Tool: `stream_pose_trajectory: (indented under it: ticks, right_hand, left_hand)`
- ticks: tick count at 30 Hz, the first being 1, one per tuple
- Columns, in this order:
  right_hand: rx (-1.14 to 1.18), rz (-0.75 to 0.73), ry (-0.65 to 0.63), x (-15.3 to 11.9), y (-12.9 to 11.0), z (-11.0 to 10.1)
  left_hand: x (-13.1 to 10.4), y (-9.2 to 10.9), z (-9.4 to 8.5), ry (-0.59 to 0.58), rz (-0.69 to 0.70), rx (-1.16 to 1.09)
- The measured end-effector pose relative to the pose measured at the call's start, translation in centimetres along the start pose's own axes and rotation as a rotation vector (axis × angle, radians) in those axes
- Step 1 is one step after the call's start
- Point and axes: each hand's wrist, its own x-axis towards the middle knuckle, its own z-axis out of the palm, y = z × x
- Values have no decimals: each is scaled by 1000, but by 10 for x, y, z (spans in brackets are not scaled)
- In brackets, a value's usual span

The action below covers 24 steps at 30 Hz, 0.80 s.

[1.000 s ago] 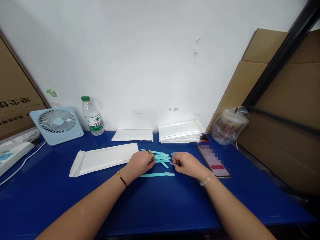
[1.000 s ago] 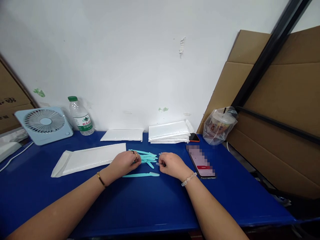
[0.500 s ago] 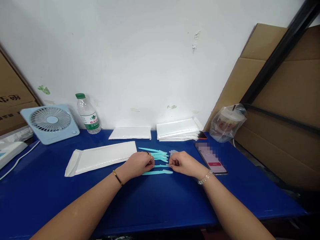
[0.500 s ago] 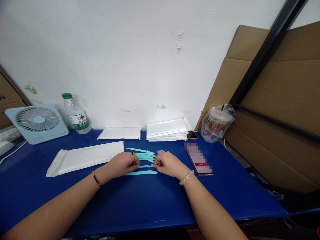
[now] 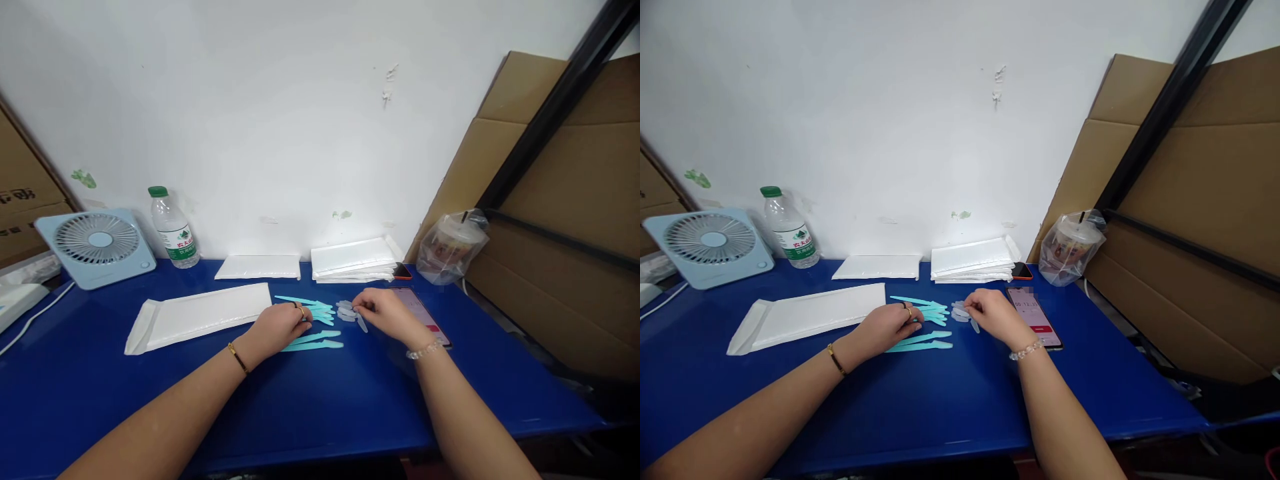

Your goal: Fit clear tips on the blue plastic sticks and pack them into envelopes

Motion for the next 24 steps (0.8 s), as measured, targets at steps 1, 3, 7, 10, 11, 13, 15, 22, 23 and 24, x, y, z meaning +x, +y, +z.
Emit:
stream_pose_trajectory:
  ticks: [1, 3, 7, 10, 11, 13, 15, 22, 23, 24]
  right_hand:
    - [-26, 42, -1, -1, 3, -5]
    - [-63, 114, -65, -3, 7, -10]
    - [-147, 223, -177, -4, 9, -2]
    - [-190, 229, -196, -3, 9, 5]
    - [-182, 216, -201, -3, 10, 7]
    - [-140, 180, -210, -3, 9, 9]
    - [-82, 135, -208, -2, 7, 11]
    - [13, 119, -173, -1, 0, 18]
    - [20, 121, -165, -1, 0, 18]
    - [26, 121, -159, -1, 1, 17]
  left_hand:
    - [0, -2, 1, 18, -12, 34]
    - [1, -5, 2, 31, -25, 93]
    - [2, -6, 3, 39, -1, 167]
    - [3, -3, 3, 49, 39, 216]
    - [4, -2, 3, 45, 57, 229]
    - [5, 0, 3, 36, 86, 248]
    - [5, 0, 3, 41, 84, 267]
    - [4, -4, 7, 49, 6, 255]
    - [4, -4, 7, 46, -1, 253]
    - [4, -4, 7, 43, -7, 250]
